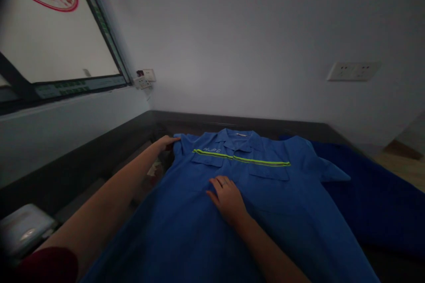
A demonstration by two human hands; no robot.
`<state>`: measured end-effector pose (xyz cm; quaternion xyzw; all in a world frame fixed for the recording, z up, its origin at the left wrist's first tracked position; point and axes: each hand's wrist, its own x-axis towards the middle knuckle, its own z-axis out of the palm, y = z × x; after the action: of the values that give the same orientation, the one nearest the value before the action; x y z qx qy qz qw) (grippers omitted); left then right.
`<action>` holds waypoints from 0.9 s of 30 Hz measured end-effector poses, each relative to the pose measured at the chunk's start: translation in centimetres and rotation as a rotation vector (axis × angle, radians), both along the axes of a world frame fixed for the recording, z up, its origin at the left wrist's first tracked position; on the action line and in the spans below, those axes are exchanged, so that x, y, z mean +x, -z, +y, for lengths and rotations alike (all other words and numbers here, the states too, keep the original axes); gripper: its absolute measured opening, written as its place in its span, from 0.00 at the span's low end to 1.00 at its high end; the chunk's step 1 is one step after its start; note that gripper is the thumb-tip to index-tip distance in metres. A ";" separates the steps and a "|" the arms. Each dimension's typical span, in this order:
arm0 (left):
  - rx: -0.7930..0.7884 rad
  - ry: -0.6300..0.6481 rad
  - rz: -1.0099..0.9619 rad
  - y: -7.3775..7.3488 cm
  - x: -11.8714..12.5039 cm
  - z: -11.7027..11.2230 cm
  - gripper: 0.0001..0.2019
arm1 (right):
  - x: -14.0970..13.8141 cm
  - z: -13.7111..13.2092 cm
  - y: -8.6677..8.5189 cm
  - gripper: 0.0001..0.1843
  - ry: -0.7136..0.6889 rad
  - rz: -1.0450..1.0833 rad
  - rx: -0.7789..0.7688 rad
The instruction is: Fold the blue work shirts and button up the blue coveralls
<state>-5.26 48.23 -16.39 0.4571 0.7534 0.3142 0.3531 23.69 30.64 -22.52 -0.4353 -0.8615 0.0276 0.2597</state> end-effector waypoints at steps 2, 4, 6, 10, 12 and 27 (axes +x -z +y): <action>-0.034 -0.039 -0.037 0.5 -0.4 1.1 0.11 | 0.2 -0.2 0.3 0.13 -0.012 0.019 0.005; -0.041 -0.048 -0.072 0.8 -0.8 1.7 0.10 | 0.4 -0.3 0.2 0.13 -0.034 0.013 -0.007; -0.023 -0.038 -0.099 1.0 -1.1 1.9 0.10 | 0.4 -0.2 0.1 0.12 -0.049 -0.001 -0.028; 0.084 -0.020 -0.110 1.3 -2.6 1.4 0.13 | 0.4 0.0 0.1 0.12 -0.067 0.005 -0.037; 0.174 -0.034 -0.057 1.7 -4.0 0.7 0.18 | 0.4 0.1 0.2 0.12 -0.077 0.023 -0.037; 0.068 0.001 0.065 4.0 -9.2 -0.1 0.15 | -3.3 2.3 -2.1 0.14 -0.157 0.005 0.010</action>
<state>-14.46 48.12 -20.42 0.4792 0.7532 0.3243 0.3130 20.39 32.89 -20.43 -0.3649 -0.8926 0.0449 0.2608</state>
